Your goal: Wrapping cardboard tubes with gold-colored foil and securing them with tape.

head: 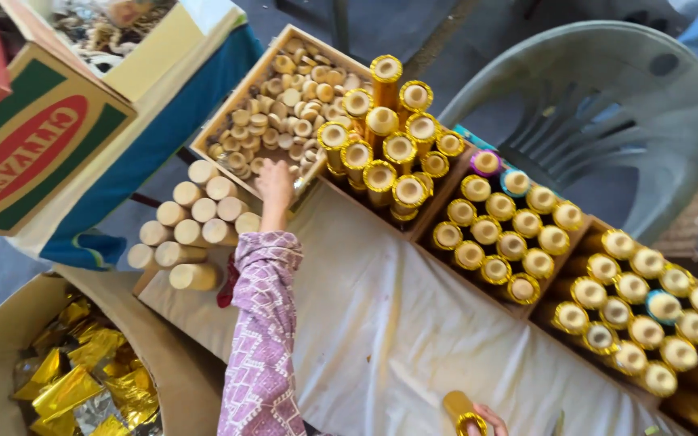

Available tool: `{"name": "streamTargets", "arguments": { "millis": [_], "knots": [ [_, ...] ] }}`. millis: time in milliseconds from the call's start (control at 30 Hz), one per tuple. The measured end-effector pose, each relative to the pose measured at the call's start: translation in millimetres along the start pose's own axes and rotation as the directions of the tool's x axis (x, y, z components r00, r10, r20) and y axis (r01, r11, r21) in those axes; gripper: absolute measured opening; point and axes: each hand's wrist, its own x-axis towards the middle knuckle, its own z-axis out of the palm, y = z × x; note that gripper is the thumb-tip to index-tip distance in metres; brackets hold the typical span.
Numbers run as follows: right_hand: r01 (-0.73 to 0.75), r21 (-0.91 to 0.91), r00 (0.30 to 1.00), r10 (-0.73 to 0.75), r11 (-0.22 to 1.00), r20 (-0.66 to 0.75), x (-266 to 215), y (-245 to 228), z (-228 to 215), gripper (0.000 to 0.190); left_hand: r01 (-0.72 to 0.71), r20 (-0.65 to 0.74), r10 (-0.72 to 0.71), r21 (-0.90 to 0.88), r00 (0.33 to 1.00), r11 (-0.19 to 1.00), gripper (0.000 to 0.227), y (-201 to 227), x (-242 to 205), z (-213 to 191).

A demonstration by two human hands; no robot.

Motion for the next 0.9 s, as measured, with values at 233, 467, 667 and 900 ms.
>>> {"name": "streamTargets", "arguments": {
  "millis": [233,467,667,900],
  "knots": [
    [-0.399,0.19,0.917,0.389,0.897,0.088,19.8,-80.7,21.2,0.037,-0.177,-0.372,0.022,-0.388,0.928,0.905,0.017,28.8,-59.4,-99.1],
    [-0.335,0.246,0.938,0.347,0.91,-0.009,21.5,-170.3,53.6,0.036,-0.454,-0.408,0.259,-0.511,0.875,0.73,0.019,60.4,-226.5,-169.0],
    [-0.365,0.257,0.922,0.385,0.895,-0.032,12.6,-215.4,59.6,0.039,0.006,0.205,0.353,-0.871,0.913,0.491,0.028,99.1,-378.0,-117.9],
    [-0.362,0.302,0.93,0.366,0.882,0.045,8.6,-249.0,59.6,0.065,0.221,0.402,0.578,-0.907,0.71,0.359,0.038,159.6,-477.7,-109.3]
  ]
}}
